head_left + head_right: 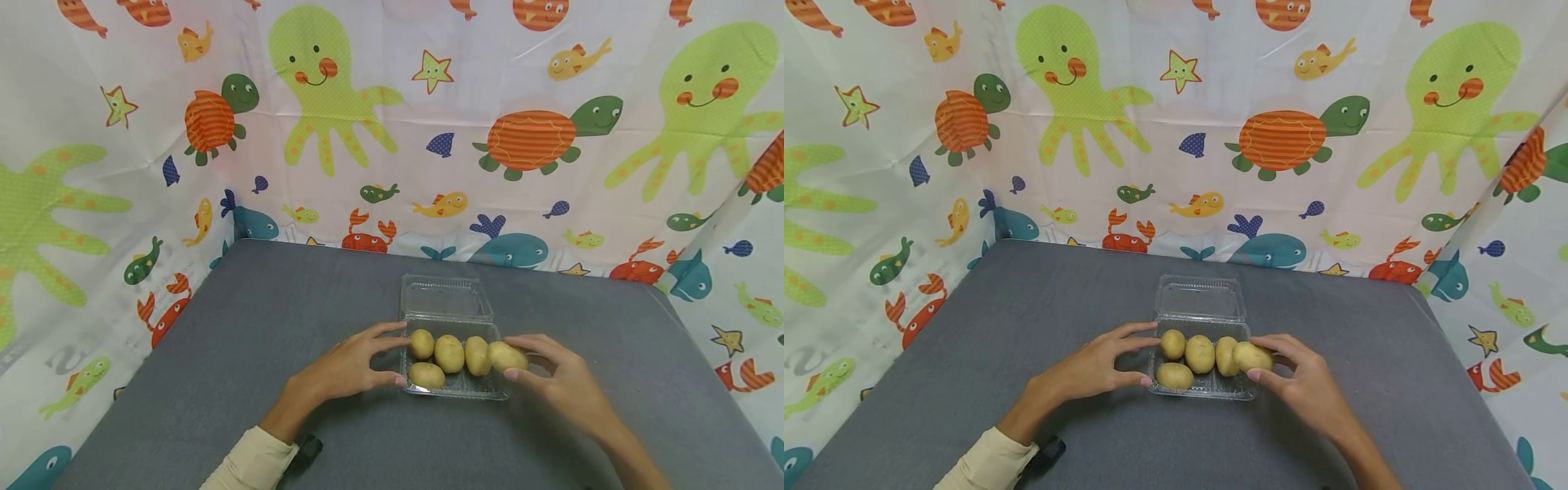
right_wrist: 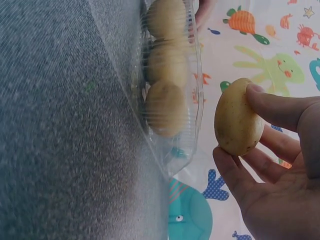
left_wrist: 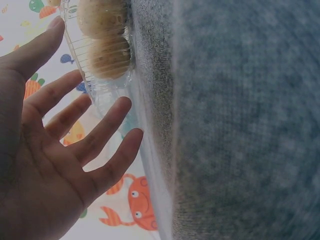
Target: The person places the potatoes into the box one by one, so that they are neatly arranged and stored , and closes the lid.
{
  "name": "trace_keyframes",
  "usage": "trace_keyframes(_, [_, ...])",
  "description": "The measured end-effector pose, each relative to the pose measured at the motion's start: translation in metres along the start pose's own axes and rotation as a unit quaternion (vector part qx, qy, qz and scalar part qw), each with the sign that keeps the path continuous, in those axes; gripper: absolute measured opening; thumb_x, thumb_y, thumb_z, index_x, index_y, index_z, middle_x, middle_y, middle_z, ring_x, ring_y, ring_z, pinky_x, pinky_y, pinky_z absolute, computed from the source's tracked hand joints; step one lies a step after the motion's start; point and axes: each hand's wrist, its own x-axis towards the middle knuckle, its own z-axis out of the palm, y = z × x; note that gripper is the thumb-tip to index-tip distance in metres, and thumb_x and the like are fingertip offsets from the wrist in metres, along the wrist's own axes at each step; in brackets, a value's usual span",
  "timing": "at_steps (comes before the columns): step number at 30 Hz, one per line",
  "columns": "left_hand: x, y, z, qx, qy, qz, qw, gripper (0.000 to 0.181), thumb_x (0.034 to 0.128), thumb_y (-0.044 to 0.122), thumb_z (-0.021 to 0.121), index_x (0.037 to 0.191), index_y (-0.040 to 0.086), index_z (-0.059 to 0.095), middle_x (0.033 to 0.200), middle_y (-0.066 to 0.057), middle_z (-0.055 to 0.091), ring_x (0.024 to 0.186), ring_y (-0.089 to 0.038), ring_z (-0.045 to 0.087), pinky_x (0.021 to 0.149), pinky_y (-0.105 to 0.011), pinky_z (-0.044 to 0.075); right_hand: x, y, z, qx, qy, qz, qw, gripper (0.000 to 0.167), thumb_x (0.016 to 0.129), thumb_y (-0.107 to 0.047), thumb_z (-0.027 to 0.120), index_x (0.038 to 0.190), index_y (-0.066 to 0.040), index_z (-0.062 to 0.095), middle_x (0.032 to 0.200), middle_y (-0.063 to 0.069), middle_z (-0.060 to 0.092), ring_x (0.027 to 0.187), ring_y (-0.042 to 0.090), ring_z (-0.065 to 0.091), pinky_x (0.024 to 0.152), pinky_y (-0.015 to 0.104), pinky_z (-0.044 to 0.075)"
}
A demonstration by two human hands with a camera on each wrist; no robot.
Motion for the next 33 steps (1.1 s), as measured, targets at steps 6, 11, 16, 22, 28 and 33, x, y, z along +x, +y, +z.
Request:
trace_keyframes(6, [0.0,0.0,0.0,0.003,0.001,0.001,1.0,0.07,0.0935,0.058,0.076,0.155,0.031,0.056,0.171,0.015,0.033,0.155,-0.025,0.038,0.116,-0.063,0.041,0.002,-0.002,0.006,0.007,-0.004,-0.015,0.9999,0.042,0.092,-0.017,0.085,0.132,-0.009,0.072,0.125,0.001,0.07,0.114,-0.002,0.063,0.098,0.015,0.053])
trace_keyframes(11, [0.0,-0.001,0.0,0.002,0.002,0.001,1.0,0.07,0.0934,0.058,0.076,0.155,0.031,0.056,0.171,0.014,0.033,0.155,-0.024,0.037,0.117,-0.063,0.041,0.003,-0.003,0.01,-0.032,-0.004,-0.016,0.9994,0.044,0.09,-0.022,0.087,0.131,-0.013,0.074,0.123,-0.004,0.072,0.114,0.003,0.064,0.098,0.021,0.055])
trace_keyframes(16, [-0.001,-0.001,0.0,0.003,0.004,0.0,1.0,0.07,0.0934,0.059,0.076,0.155,0.031,0.057,0.171,0.015,0.033,0.155,-0.025,0.038,0.116,-0.064,0.041,0.004,-0.003,0.012,-0.063,0.0,-0.028,0.9976,0.046,0.087,-0.027,0.089,0.131,-0.02,0.076,0.123,-0.009,0.073,0.116,0.01,0.066,0.099,0.029,0.055])
trace_keyframes(22, [0.0,0.0,0.0,0.002,0.0,0.001,1.0,0.071,0.0935,0.058,0.076,0.155,0.031,0.056,0.171,0.016,0.032,0.155,-0.025,0.037,0.115,-0.063,0.042,0.004,0.001,0.016,-0.051,-0.001,-0.042,0.9978,0.047,0.086,-0.026,0.091,0.13,-0.02,0.076,0.124,-0.009,0.073,0.117,0.007,0.065,0.1,0.014,0.046])
trace_keyframes(28, [0.001,-0.001,0.0,0.004,-0.001,0.001,1.0,0.07,0.0934,0.058,0.077,0.155,0.031,0.056,0.171,0.015,0.032,0.155,-0.023,0.037,0.115,-0.062,0.043,0.005,0.004,0.019,-0.045,-0.012,-0.05,0.9977,0.047,0.085,-0.026,0.091,0.13,-0.022,0.076,0.124,-0.01,0.073,0.118,0.005,0.065,0.101,0.017,0.049])
trace_keyframes(33, [0.001,-0.002,0.0,0.007,0.0,0.002,1.0,0.071,0.0932,0.058,0.077,0.155,0.031,0.056,0.171,0.016,0.032,0.155,-0.023,0.038,0.115,-0.061,0.043,0.006,0.005,0.022,-0.039,-0.015,-0.059,0.9974,0.047,0.084,-0.025,0.092,0.128,-0.019,0.077,0.124,-0.009,0.074,0.118,0.006,0.066,0.102,0.012,0.045])
